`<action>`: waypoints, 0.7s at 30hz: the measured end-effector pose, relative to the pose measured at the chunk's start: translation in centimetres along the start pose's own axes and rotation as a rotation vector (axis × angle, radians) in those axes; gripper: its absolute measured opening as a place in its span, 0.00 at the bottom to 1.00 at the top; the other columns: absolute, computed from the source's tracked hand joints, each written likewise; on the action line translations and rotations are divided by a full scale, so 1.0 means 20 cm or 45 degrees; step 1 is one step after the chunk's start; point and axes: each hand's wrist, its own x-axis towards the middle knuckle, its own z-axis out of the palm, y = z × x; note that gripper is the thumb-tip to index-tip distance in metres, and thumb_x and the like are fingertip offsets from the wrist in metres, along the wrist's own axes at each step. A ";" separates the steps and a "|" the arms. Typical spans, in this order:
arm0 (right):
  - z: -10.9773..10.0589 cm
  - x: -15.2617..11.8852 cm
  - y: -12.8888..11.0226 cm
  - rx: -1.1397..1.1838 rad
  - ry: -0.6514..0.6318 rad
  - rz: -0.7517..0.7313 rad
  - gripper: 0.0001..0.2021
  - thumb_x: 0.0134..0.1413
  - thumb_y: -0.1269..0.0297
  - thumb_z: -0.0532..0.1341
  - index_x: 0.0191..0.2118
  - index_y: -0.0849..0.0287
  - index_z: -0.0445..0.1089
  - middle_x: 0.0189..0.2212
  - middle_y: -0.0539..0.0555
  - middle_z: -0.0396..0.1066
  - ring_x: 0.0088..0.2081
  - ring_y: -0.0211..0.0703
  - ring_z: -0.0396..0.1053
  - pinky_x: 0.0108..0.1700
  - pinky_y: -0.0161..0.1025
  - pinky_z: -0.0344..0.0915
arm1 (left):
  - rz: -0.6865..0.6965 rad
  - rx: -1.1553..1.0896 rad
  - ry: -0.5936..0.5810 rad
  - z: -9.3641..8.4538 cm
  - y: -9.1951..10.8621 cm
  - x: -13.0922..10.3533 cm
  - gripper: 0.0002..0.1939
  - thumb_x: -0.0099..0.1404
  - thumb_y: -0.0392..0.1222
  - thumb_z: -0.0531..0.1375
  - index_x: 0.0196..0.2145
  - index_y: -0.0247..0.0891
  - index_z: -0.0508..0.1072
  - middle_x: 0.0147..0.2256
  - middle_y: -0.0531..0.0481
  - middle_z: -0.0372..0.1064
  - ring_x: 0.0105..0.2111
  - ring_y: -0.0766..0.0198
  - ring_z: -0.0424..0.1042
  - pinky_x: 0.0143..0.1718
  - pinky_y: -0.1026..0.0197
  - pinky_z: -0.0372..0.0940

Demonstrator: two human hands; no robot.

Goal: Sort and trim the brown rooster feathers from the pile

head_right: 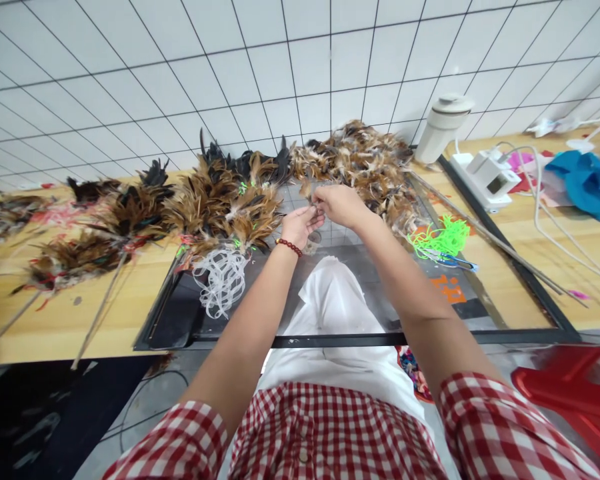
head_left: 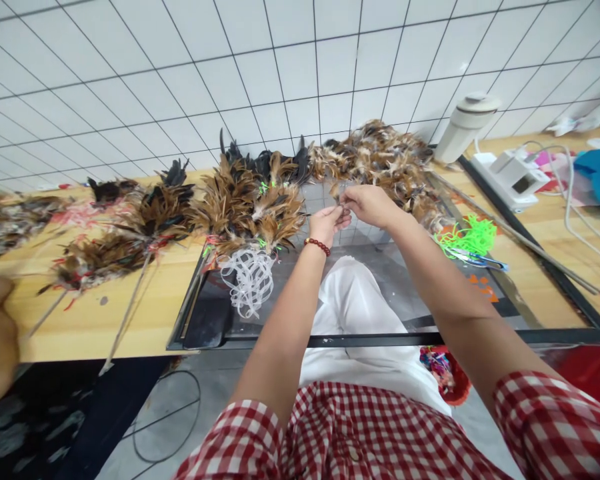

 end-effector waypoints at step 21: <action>-0.05 -0.02 0.06 0.190 0.028 -0.126 0.35 0.51 0.62 0.69 0.66 0.62 0.68 0.58 0.65 0.73 0.53 0.57 0.72 0.54 0.46 0.66 | -0.009 -0.197 -0.077 -0.04 0.02 0.02 0.14 0.70 0.27 0.59 0.27 0.33 0.77 0.30 0.49 0.78 0.33 0.69 0.77 0.54 0.59 0.68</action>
